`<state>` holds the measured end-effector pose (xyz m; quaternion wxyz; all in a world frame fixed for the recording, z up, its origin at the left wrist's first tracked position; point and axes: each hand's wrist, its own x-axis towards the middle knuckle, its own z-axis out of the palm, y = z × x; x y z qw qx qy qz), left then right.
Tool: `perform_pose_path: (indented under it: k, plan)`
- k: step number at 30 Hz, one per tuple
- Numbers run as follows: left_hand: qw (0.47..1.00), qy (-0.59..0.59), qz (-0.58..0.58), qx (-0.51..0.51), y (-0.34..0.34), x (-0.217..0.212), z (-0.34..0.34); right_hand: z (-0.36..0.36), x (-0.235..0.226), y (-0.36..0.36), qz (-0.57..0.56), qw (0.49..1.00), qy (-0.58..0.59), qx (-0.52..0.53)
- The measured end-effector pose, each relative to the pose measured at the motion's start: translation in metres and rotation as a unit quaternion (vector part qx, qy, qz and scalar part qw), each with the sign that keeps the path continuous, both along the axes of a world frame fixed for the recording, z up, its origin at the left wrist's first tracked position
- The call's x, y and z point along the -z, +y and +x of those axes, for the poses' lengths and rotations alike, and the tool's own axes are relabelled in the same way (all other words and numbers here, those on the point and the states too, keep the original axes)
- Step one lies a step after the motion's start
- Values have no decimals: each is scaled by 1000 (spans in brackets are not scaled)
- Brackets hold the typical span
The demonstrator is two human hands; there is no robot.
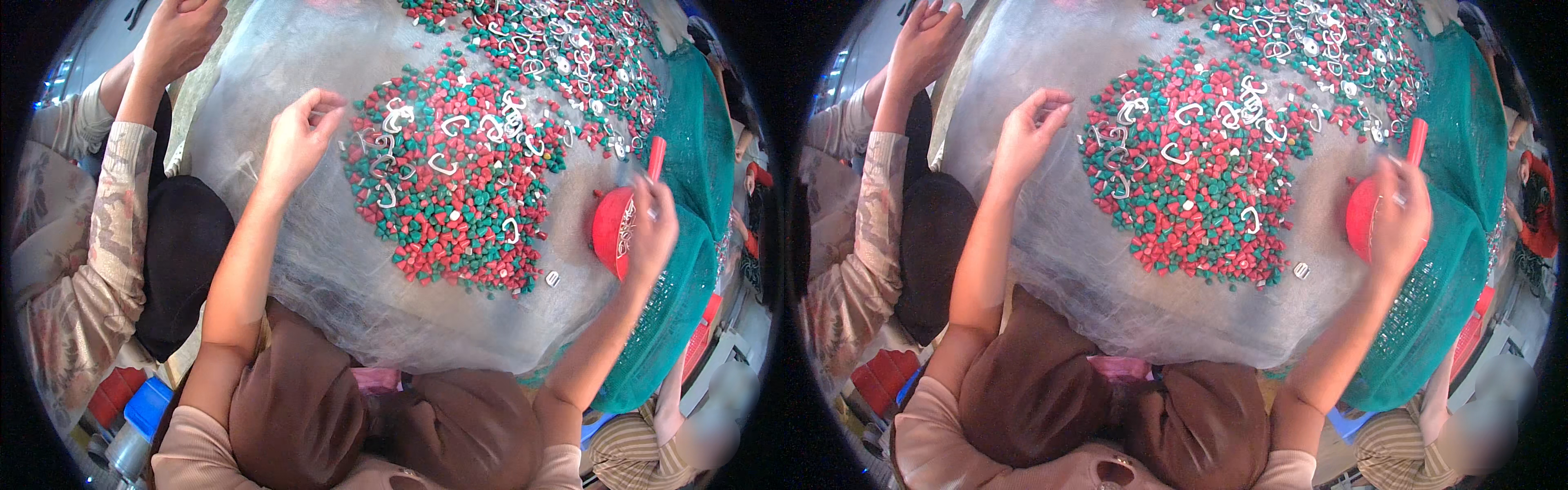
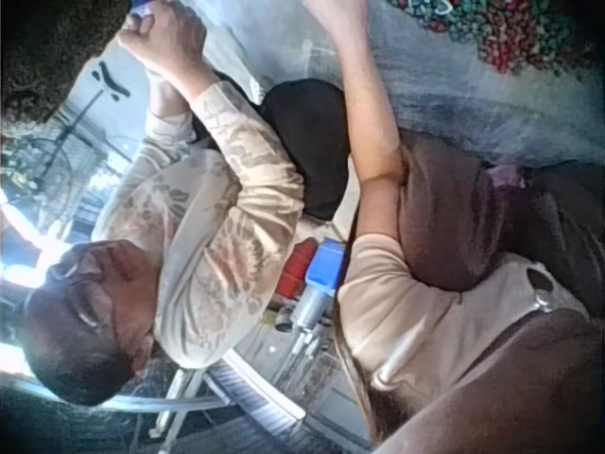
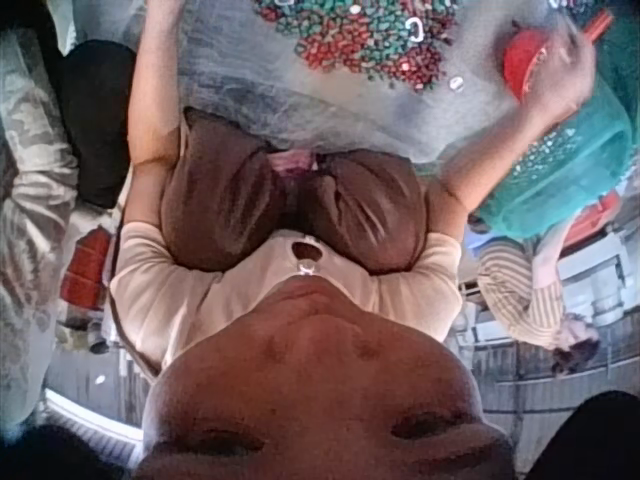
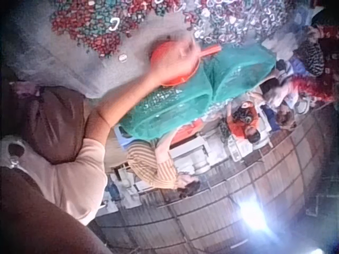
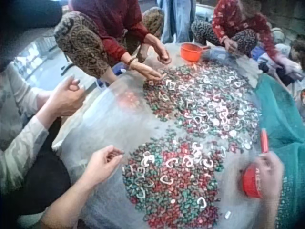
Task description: The person sits at a table and sorts small red and green plastic pieces and silver metal rings by hand. They pick up handfuls of items, separate the rings from the plastic pieces, and place the sorted rings into a red scoop and green baskets.
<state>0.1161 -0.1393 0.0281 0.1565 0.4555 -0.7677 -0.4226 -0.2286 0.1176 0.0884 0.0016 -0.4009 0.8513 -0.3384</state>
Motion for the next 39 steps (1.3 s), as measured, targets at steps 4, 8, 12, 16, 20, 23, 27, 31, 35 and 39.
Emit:
perform_pose_path:
  k: [4, 8, 12, 16, 20, 23, 27, 31, 35, 39]
  plan:
    - [993, -105, -47, 29, 11, 12, -7, -80, 25, 102, 211, 957, 57, 190]
    - [984, -139, -94, 52, 24, 32, -9, -53, 42, 110, 261, 945, 107, 164]
    - [979, -143, -96, 106, 14, 34, 2, 5, 11, 38, 136, 962, 225, 71]
    - [972, 140, 175, 77, 0, 47, -16, 29, 44, -48, 70, 994, -57, -59]
    - [835, 287, 459, 99, 0, 17, -60, 9, 112, -106, 105, 993, -20, -40]
    - [884, 206, 416, 51, -1, 20, -84, 23, 116, -138, 151, 987, -53, -17]
    - [986, 23, 57, 157, 10, 46, -123, 7, 130, -143, 71, 978, -189, -45]
    - [974, -16, -89, 205, 16, 61, -129, -22, 124, -111, -15, 950, -301, -78]
    - [976, 34, 44, 210, 9, 60, -119, -6, 73, -72, -261, 756, -600, 23]
    - [833, 245, 461, 183, 4, 49, -125, -27, 100, -50, -163, 806, -568, 16]
